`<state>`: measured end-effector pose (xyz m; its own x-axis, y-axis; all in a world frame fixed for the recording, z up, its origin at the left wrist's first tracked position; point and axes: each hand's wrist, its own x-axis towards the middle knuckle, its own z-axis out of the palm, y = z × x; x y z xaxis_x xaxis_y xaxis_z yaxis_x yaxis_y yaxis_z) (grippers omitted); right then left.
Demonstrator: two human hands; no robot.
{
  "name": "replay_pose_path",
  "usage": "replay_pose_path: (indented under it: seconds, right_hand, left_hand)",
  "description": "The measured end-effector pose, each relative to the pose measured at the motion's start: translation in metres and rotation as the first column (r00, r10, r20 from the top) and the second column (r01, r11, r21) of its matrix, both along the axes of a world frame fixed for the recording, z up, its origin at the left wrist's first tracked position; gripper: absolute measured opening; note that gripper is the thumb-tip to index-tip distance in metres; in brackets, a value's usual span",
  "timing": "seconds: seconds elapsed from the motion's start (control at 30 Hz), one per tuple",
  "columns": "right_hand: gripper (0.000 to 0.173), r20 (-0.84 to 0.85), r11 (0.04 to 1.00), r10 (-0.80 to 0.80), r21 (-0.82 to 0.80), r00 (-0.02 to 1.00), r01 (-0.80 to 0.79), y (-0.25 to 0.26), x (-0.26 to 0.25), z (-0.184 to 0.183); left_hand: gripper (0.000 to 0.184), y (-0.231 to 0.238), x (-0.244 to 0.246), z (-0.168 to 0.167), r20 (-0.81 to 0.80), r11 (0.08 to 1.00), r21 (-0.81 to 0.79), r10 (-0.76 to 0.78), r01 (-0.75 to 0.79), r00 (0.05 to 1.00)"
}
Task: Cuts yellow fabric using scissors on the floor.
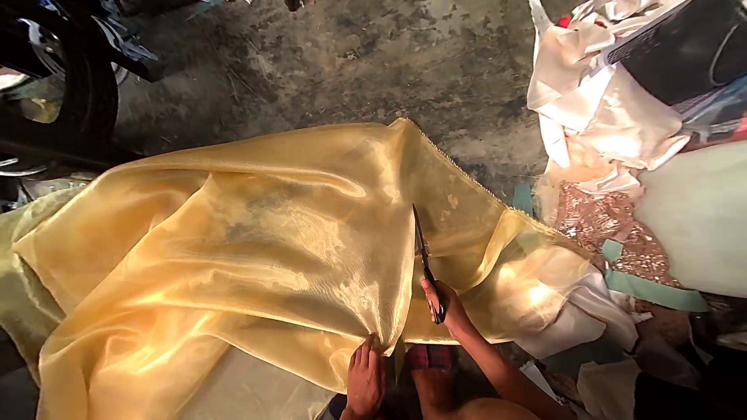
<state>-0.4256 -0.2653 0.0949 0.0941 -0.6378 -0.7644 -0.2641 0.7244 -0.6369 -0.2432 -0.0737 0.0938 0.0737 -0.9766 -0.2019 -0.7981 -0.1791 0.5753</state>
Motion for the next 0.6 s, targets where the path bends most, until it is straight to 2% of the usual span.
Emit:
replay_pose_path:
  seconds: [0.13,0.33,0.47,0.6]
  right_hand:
    - [0.038,0.059,0.998,0.042,0.041,0.997,-0.044,-0.019,0.003,0.001]
    - [0.045,0.017,0.993,0.113,0.022,0.993,-0.114,-0.049,0.018,-0.005]
    - [0.041,-0.007,0.998,0.06,-0.032,0.998,-0.06,-0.049,0.018,-0.003]
    - [0.038,0.059,0.996,0.047,-0.073,0.997,-0.043,-0.05,0.009,-0.004]
  left_hand:
    - [0.024,0.002,-0.001,0.001,0.014,1.0,0.003,-0.005,0.005,1.0]
    - [0.021,0.006,-0.003,0.005,0.024,1.0,0.02,0.0,-0.001,1.0]
    - [0.02,0.008,-0.003,0.006,0.023,0.999,0.041,0.01,-0.011,1.0]
    - [0.021,0.012,-0.003,0.004,0.038,0.999,0.039,0.019,-0.021,0.999]
